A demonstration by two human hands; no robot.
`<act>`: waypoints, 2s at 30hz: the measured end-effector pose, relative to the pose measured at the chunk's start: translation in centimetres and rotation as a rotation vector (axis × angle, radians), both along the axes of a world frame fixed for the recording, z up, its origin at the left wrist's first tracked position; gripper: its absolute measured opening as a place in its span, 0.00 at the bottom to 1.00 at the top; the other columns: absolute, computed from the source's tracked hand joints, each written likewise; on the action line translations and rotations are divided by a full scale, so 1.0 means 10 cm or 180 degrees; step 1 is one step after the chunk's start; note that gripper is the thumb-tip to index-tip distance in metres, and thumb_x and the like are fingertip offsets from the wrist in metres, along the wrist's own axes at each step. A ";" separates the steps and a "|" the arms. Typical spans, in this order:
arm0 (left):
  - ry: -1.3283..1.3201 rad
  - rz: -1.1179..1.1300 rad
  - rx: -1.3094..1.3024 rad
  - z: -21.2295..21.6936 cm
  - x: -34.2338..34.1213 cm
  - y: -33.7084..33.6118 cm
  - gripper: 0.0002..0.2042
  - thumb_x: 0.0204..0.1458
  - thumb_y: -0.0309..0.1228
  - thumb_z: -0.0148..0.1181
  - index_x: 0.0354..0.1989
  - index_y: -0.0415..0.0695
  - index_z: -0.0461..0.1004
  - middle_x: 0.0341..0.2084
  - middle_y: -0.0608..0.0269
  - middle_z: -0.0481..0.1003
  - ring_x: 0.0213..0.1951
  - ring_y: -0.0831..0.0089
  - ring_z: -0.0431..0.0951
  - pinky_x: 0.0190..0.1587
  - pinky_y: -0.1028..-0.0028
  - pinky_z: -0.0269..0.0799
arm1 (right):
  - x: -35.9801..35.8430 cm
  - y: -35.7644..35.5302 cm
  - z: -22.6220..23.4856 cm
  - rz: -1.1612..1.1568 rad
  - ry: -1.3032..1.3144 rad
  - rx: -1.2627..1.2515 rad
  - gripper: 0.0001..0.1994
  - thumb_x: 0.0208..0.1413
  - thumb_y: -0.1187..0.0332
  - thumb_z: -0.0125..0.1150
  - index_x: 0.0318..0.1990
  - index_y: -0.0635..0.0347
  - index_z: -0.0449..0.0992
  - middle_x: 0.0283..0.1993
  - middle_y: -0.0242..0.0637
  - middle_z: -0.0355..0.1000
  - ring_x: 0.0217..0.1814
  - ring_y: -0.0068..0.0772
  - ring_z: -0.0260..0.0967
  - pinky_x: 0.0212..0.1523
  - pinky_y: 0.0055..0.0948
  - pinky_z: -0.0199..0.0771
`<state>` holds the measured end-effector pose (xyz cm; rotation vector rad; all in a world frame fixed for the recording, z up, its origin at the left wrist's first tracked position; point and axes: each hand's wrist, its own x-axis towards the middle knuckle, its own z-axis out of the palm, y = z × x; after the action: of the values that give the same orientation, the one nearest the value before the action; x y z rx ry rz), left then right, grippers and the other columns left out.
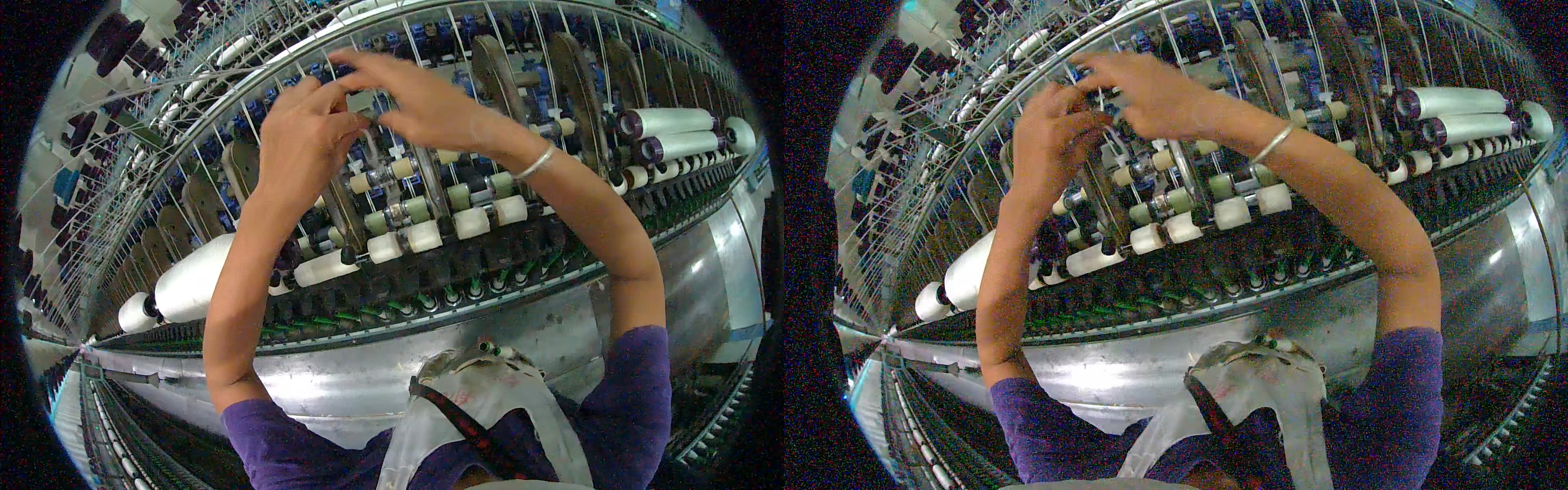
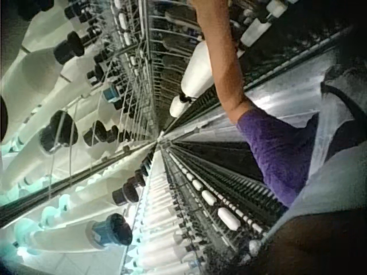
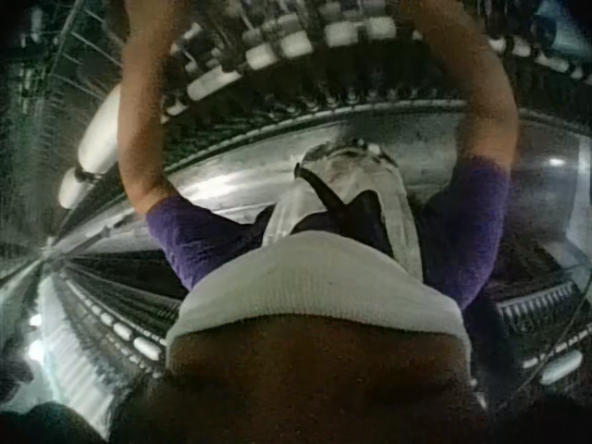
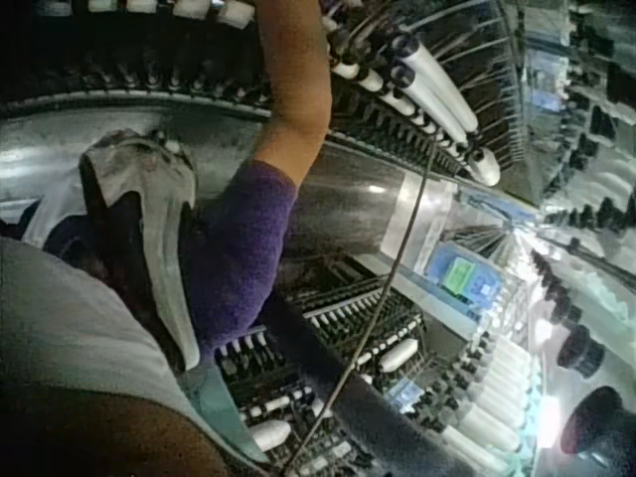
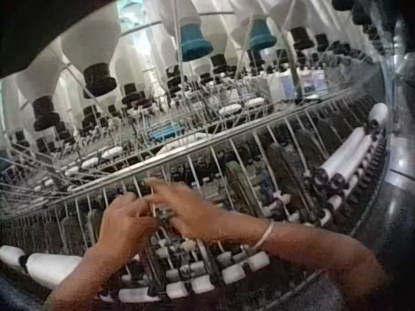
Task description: The person repairs a textile spinning machine by replacing empty bobbins with full ones and threading the yarn through the machine's guides. They use a green tool to assist with threading and secure the yarn to the bobbin.
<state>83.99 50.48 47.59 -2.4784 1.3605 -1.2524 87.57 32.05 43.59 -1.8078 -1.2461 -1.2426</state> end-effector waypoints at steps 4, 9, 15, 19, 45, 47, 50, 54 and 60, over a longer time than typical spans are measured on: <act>0.0570 -0.0618 -0.1304 0.04 -0.04 -0.11 0.07 0.45 0.28 0.63 0.34 0.48 0.80 0.29 0.66 0.73 0.31 0.70 0.72 0.32 0.74 0.64 | -0.11 0.18 -0.20 0.1392 0.2063 0.0704 0.26 0.51 0.76 0.56 0.60 0.65 0.61 0.48 0.43 0.73 0.47 0.30 0.72 0.51 0.27 0.70; 0.3824 -0.0869 -0.1692 -0.20 0.09 -0.08 0.23 0.60 0.31 0.49 0.65 0.47 0.58 0.46 0.63 0.73 0.32 0.76 0.70 0.40 0.74 0.70 | -0.16 -0.09 -0.29 0.3762 0.3078 0.2274 0.19 0.58 0.71 0.54 0.56 0.66 0.63 0.41 0.36 0.73 0.37 0.23 0.70 0.40 0.22 0.69; 0.2556 -0.0207 -0.0844 -0.47 0.00 -0.01 0.19 0.51 0.20 0.56 0.54 0.40 0.68 0.33 0.57 0.78 0.28 0.75 0.73 0.34 0.74 0.71 | -0.18 -0.29 -0.34 0.2568 0.3841 0.2101 0.15 0.59 0.68 0.53 0.53 0.61 0.68 0.38 0.32 0.73 0.25 0.18 0.65 0.27 0.19 0.65; 0.1904 -0.0307 -0.1407 -0.46 -0.02 0.00 0.11 0.45 0.19 0.59 0.39 0.39 0.76 0.24 0.50 0.76 0.27 0.56 0.78 0.31 0.68 0.72 | -0.32 -0.16 -0.45 -0.0250 0.2511 -0.0148 0.14 0.55 0.65 0.60 0.45 0.62 0.76 0.25 0.25 0.71 0.22 0.12 0.60 0.22 0.17 0.59; 0.0802 0.1022 -0.0847 -0.30 0.24 0.29 0.07 0.47 0.26 0.59 0.34 0.43 0.81 0.31 0.54 0.78 0.34 0.55 0.78 0.39 0.64 0.73 | 0.16 0.24 -0.32 -0.1570 -0.0112 -0.1754 0.06 0.46 0.65 0.62 0.23 0.55 0.79 0.28 0.37 0.75 0.36 0.37 0.74 0.34 0.35 0.74; 0.0601 0.1179 -0.0543 -0.26 0.27 0.34 0.06 0.47 0.27 0.58 0.32 0.45 0.81 0.31 0.56 0.78 0.37 0.57 0.76 0.41 0.62 0.72 | 0.34 0.39 -0.27 -0.1727 -0.0275 -0.2512 0.05 0.45 0.66 0.61 0.24 0.53 0.80 0.29 0.36 0.77 0.36 0.36 0.76 0.34 0.36 0.74; 0.0742 0.1321 -0.0421 -0.27 0.29 0.35 0.06 0.45 0.26 0.59 0.30 0.47 0.82 0.27 0.56 0.77 0.38 0.58 0.75 0.41 0.61 0.72 | 0.51 0.47 -0.32 -0.1778 -0.0406 -0.3173 0.05 0.46 0.68 0.59 0.22 0.52 0.80 0.27 0.34 0.78 0.36 0.36 0.77 0.34 0.34 0.75; 0.0665 0.1363 -0.0152 -0.29 0.33 0.33 0.06 0.42 0.25 0.60 0.28 0.47 0.82 0.26 0.54 0.77 0.38 0.58 0.76 0.42 0.61 0.72 | 0.55 0.49 -0.40 -0.1893 -0.0405 -0.3578 0.05 0.45 0.68 0.59 0.23 0.50 0.81 0.29 0.33 0.78 0.36 0.33 0.78 0.33 0.31 0.75; 0.0346 0.1182 0.0615 -0.28 0.53 0.19 0.05 0.39 0.25 0.62 0.26 0.47 0.82 0.25 0.52 0.77 0.37 0.56 0.76 0.41 0.60 0.73 | 0.20 0.41 -0.24 -0.1848 -0.0254 -0.2812 0.06 0.47 0.67 0.59 0.23 0.52 0.80 0.27 0.35 0.77 0.31 0.35 0.77 0.30 0.33 0.73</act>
<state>89.24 52.40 44.82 -2.5344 0.9244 -0.8769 89.60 36.12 41.18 -2.9383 -1.5095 -1.1223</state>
